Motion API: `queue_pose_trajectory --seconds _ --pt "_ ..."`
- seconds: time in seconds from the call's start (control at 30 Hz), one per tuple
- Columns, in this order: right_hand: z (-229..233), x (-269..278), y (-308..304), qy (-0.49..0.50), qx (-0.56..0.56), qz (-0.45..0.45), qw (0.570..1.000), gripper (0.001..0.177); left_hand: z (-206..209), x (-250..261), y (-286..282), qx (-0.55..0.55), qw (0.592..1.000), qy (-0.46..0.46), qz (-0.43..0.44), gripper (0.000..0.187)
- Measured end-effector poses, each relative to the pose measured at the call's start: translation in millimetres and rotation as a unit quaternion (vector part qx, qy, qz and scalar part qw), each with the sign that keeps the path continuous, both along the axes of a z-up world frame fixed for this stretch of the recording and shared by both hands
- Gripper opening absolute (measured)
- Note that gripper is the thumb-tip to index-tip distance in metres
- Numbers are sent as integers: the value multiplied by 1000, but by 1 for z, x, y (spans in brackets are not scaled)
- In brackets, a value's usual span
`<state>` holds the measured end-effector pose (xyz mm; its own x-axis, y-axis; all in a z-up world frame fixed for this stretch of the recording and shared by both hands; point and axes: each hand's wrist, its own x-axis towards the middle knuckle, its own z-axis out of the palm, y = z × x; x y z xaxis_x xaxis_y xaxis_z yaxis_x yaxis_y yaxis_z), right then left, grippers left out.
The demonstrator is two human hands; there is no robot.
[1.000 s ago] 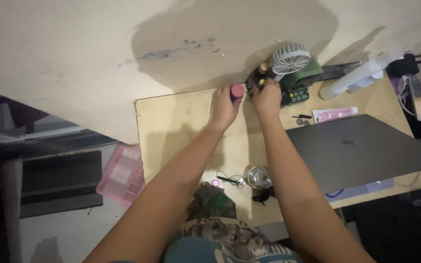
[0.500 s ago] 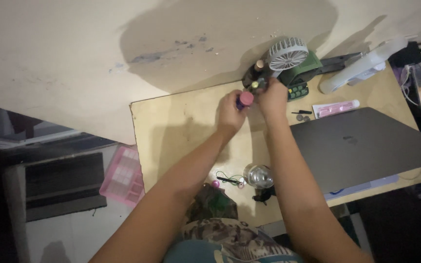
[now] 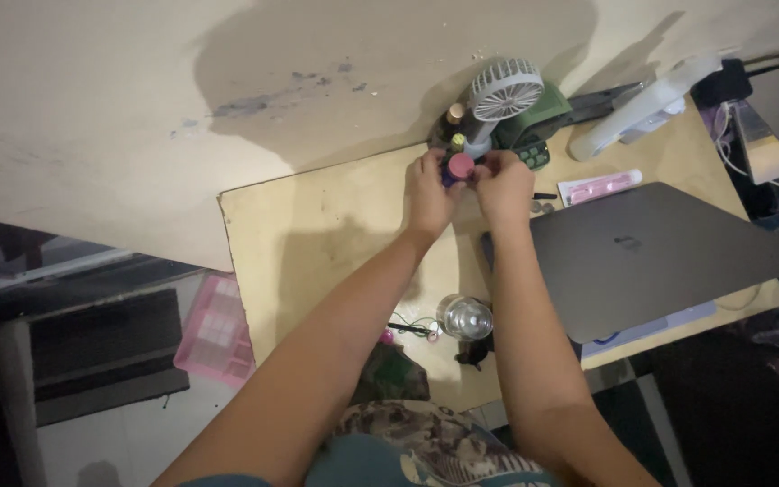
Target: Cleaning and organizing various items on a desk surface using a cloth.
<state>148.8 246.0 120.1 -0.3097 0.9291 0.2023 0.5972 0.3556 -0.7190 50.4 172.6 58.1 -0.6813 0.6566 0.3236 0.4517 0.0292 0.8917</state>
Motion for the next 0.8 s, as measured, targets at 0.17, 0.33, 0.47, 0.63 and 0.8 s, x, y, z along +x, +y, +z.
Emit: queue_pose_trajectory --seconds 0.17,0.33,0.47,0.63,0.8 --pt "-21 -10 4 22 4 53 998 25 -8 -8 4 -23 1000 9 9 65" --pt "-19 1 -9 -27 44 65 997 16 -3 -8 -12 -46 998 32 3 67" --pt "44 21 -53 -56 -2 132 990 22 -6 -1 -35 -34 999 0 -36 64" --pt "75 70 -115 -193 -96 241 946 32 -40 20 -102 -60 992 -15 -114 53" --pt "80 89 -169 -378 -123 305 865 71 -26 48 -170 -95 966 -52 -236 46"
